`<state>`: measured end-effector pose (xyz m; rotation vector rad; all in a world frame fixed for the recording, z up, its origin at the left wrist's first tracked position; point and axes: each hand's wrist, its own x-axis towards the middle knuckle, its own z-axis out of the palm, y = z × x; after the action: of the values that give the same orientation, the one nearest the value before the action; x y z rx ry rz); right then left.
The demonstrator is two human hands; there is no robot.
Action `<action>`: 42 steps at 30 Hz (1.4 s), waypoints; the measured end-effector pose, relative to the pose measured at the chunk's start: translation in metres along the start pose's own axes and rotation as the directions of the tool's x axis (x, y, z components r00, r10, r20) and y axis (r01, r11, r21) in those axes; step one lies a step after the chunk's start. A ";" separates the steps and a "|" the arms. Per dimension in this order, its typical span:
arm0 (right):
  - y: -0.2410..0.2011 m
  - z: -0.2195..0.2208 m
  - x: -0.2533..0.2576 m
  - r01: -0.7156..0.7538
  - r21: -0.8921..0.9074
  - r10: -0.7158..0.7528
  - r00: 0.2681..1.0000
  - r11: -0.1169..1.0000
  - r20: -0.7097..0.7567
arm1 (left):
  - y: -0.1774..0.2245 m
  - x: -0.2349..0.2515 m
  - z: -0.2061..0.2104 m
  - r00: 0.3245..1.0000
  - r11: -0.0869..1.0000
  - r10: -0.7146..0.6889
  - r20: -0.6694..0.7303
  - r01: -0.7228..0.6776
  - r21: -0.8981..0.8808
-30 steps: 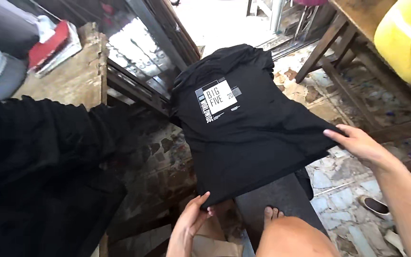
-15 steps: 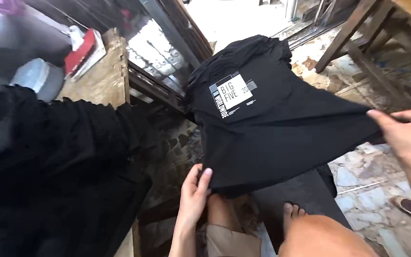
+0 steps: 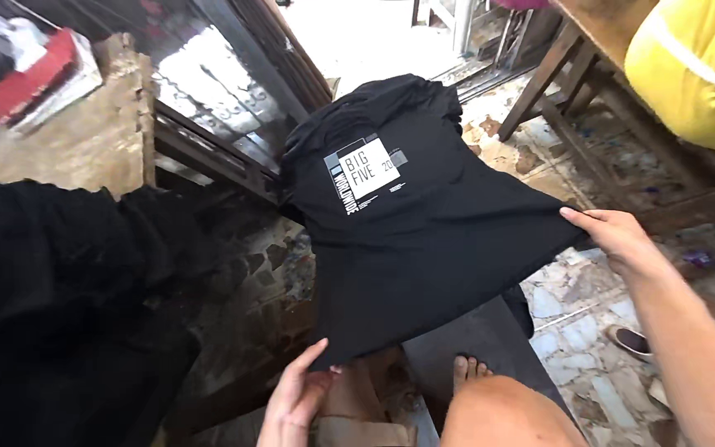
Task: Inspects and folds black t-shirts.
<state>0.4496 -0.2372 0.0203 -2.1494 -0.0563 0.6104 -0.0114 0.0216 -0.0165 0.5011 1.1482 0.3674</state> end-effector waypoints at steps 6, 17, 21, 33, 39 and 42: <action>0.036 0.057 0.000 0.137 -0.041 -0.142 0.980 0.990 -0.138 | 0.042 -0.012 0.055 0.939 0.950 0.300 -0.171 -0.278 0.140; 0.093 0.058 0.030 0.094 -0.291 -0.096 0.995 0.952 0.005 | 0.088 0.011 0.136 0.978 0.953 0.209 -0.027 -0.197 0.231; 0.097 0.057 0.031 0.129 -0.334 -0.156 0.986 0.934 -0.053 | 0.091 0.001 0.145 0.981 0.932 0.192 0.033 -0.193 0.305; 0.113 0.057 0.035 0.097 -0.221 -0.130 0.981 0.970 -0.142 | 0.082 0.005 0.135 0.955 0.905 0.255 0.153 -0.291 0.309; 0.096 0.062 0.024 0.273 -0.121 -0.297 0.912 0.954 -0.284 | 0.081 0.006 0.123 0.951 0.909 0.237 0.200 -0.290 0.300; 0.091 0.060 0.023 0.374 -0.035 -0.367 0.880 0.927 -0.301 | 0.080 0.008 0.114 0.944 0.916 0.237 0.231 -0.296 0.270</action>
<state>0.4269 -0.2428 -0.0885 -2.1077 -0.2853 0.0549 0.0960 0.0706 0.0582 0.9503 0.9495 0.3720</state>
